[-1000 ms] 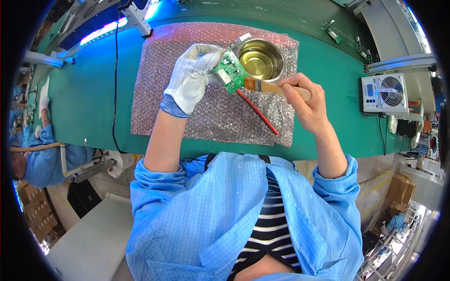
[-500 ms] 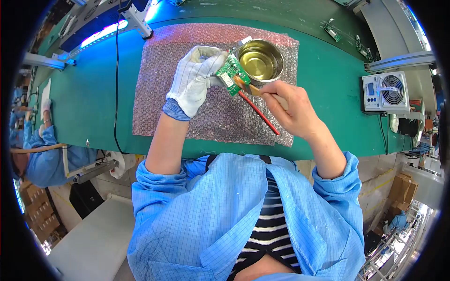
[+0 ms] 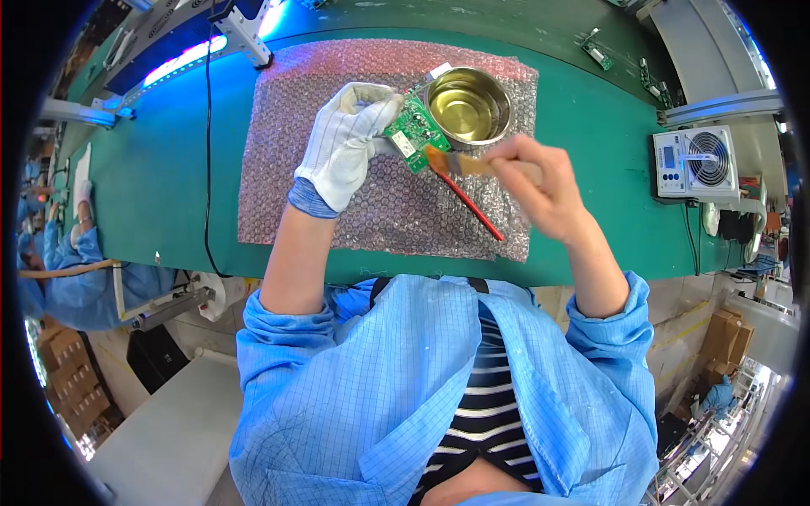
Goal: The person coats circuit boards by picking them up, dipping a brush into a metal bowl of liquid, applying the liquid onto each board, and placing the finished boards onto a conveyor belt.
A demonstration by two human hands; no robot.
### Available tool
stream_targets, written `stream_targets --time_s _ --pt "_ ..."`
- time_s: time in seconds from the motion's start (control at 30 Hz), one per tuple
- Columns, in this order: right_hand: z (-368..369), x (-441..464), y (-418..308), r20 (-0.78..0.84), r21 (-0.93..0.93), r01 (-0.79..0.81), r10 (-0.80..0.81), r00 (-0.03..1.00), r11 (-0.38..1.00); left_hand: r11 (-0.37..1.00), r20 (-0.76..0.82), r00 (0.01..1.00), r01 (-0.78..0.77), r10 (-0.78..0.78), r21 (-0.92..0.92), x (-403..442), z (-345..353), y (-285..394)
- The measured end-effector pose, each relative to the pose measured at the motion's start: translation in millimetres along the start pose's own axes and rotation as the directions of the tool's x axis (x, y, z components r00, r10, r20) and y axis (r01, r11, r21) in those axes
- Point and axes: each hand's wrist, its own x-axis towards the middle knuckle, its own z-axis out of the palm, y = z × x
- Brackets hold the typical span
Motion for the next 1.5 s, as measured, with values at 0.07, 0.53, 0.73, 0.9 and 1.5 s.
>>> stream_targets --time_s 0.07,0.53,0.73,0.9,1.5 --pt "-3 1 2 -0.069 0.056 -0.006 0.010 0.998 0.998 0.998 0.025 0.999 -0.027 0.028 -0.055 2 -1 -4" --pt "13 -1 16 -0.218 0.358 -0.057 0.142 0.966 0.932 0.993 -0.006 0.999 -0.042 0.041 -0.114 8 -7 -5" --pt "25 -5 12 -0.301 0.266 -0.061 0.143 0.943 0.962 0.976 -0.060 0.995 -0.095 0.085 -0.196 9 -5 -8" --pt "40 1 12 -0.451 0.204 -0.035 0.126 0.883 0.978 0.962 -0.071 0.989 -0.139 0.126 -0.236 8 4 -4" --pt "47 1 12 -0.412 0.151 0.001 0.062 0.909 0.989 0.963 -0.186 0.968 -0.204 0.171 -0.178 16 5 -7"
